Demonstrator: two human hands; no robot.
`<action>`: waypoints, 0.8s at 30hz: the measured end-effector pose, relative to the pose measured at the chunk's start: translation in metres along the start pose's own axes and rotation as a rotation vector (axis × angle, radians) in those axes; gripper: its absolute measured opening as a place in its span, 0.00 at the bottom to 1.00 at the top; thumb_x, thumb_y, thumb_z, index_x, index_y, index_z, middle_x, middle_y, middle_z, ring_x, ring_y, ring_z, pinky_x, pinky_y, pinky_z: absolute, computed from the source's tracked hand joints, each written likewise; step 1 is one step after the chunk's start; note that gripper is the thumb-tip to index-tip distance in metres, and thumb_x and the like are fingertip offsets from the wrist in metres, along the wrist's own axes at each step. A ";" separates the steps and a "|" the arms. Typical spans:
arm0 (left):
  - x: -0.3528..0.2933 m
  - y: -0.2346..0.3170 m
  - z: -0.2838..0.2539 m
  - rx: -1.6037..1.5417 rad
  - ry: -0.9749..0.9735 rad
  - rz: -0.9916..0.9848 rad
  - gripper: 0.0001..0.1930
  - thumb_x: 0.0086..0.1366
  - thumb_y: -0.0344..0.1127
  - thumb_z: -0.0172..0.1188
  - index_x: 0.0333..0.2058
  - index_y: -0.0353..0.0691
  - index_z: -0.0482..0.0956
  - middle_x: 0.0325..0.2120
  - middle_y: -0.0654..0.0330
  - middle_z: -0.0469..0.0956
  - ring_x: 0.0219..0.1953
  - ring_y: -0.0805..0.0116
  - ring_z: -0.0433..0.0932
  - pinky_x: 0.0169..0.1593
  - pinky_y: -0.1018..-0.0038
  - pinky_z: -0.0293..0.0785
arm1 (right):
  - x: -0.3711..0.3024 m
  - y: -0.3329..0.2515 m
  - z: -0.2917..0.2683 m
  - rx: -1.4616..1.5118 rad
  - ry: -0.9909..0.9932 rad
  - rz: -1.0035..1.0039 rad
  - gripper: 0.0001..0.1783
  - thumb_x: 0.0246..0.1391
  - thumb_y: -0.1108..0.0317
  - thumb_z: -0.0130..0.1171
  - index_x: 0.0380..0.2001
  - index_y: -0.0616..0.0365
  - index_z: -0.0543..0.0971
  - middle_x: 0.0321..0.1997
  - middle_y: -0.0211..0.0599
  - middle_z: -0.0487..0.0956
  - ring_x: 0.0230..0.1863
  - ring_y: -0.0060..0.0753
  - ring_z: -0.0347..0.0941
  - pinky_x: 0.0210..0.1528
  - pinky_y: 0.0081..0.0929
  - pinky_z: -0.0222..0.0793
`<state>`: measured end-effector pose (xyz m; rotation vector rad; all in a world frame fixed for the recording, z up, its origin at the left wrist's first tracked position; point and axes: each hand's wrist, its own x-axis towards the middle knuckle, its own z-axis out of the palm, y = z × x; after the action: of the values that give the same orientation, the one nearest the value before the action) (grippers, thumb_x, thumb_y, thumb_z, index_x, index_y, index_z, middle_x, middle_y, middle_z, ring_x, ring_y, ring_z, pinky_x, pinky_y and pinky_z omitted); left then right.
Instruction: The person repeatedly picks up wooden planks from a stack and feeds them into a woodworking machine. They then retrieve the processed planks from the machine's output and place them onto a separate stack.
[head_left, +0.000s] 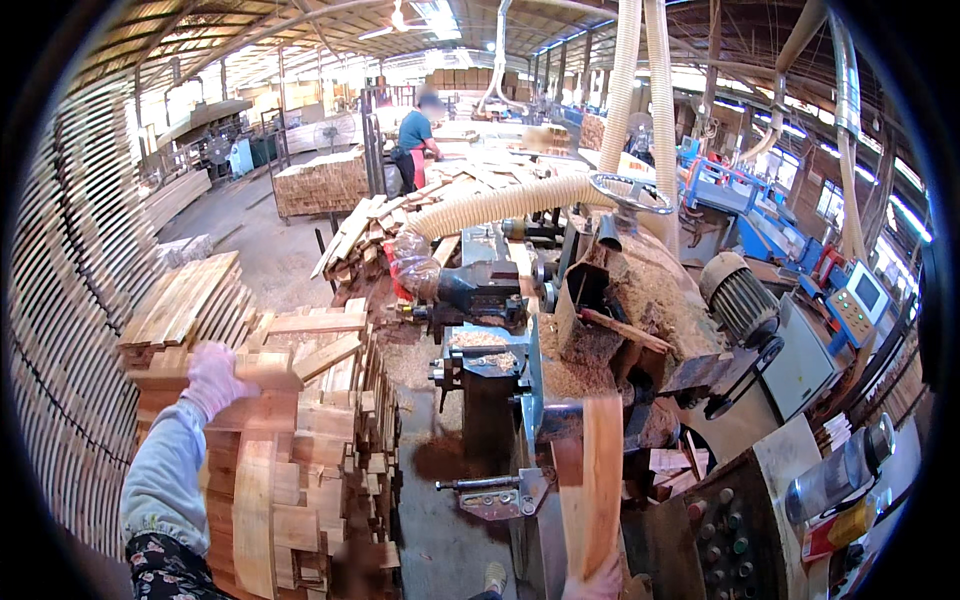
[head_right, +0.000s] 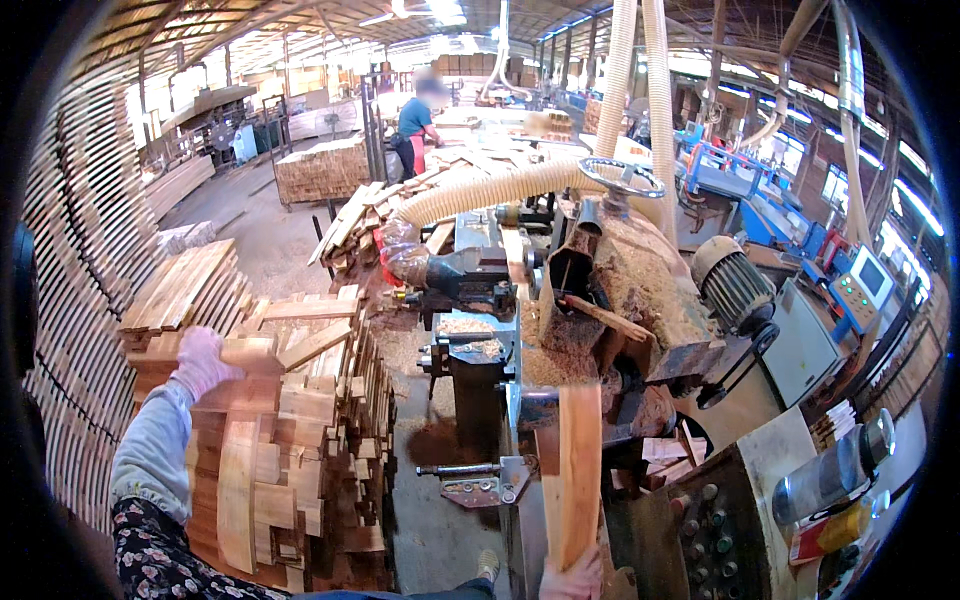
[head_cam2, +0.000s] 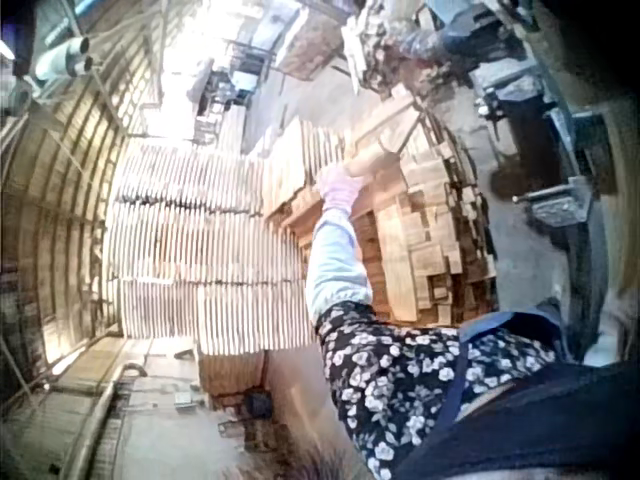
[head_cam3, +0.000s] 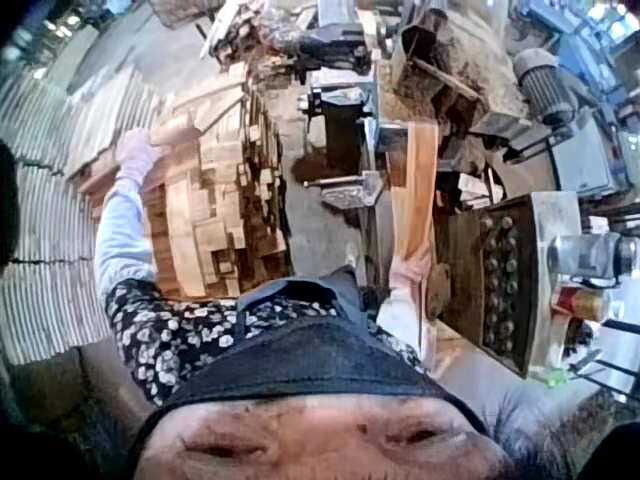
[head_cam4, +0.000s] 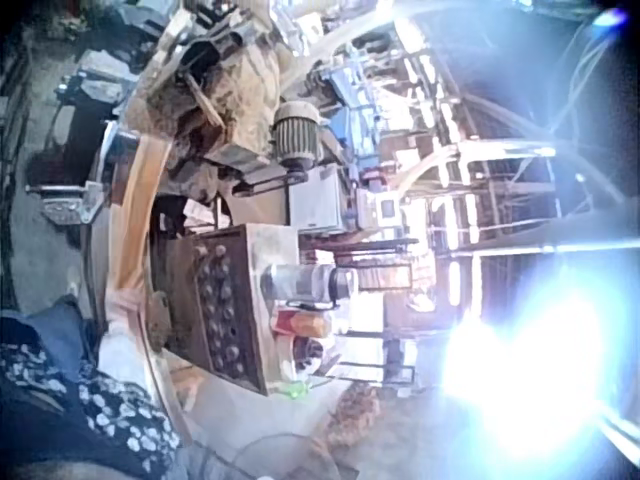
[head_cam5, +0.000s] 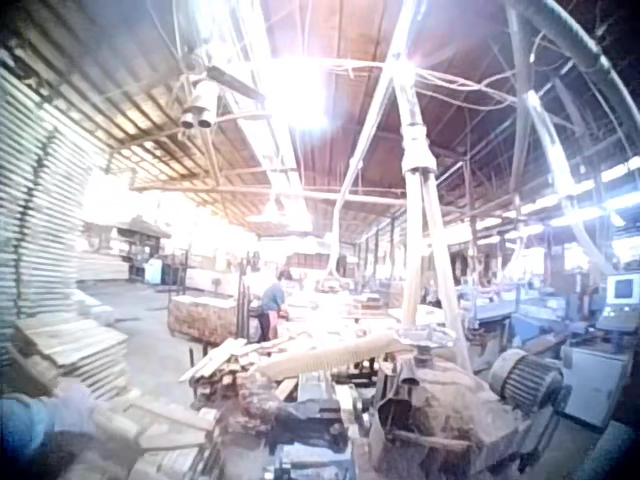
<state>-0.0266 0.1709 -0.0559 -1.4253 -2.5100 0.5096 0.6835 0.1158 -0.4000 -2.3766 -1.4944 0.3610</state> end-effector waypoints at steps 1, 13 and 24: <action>-0.007 -0.002 0.009 0.012 0.038 0.117 0.47 0.41 0.78 0.72 0.46 0.39 0.87 0.57 0.51 0.76 0.65 0.54 0.70 0.73 0.59 0.59 | 0.016 -0.008 0.025 -0.051 0.129 -0.004 0.64 0.38 0.37 0.74 0.74 0.59 0.60 0.70 0.62 0.68 0.68 0.64 0.65 0.73 0.56 0.57; -0.082 -0.065 0.039 0.014 -0.150 0.128 0.66 0.47 0.62 0.79 0.76 0.39 0.50 0.62 0.45 0.73 0.65 0.46 0.72 0.68 0.55 0.68 | -0.095 0.041 -0.025 -0.065 0.028 -0.233 0.59 0.48 0.27 0.65 0.76 0.51 0.63 0.69 0.62 0.72 0.70 0.66 0.67 0.73 0.58 0.60; -0.104 -0.053 0.030 -0.119 -0.088 0.173 0.58 0.48 0.56 0.79 0.74 0.42 0.59 0.56 0.45 0.77 0.60 0.45 0.76 0.63 0.57 0.72 | -0.134 0.120 -0.009 -0.423 0.046 -0.407 0.44 0.57 0.36 0.61 0.67 0.57 0.74 0.71 0.62 0.71 0.75 0.69 0.60 0.75 0.59 0.58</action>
<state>-0.0256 0.0504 -0.0635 -1.7113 -2.5360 0.4697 0.7296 -0.0555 -0.4317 -2.2584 -2.1454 -0.1182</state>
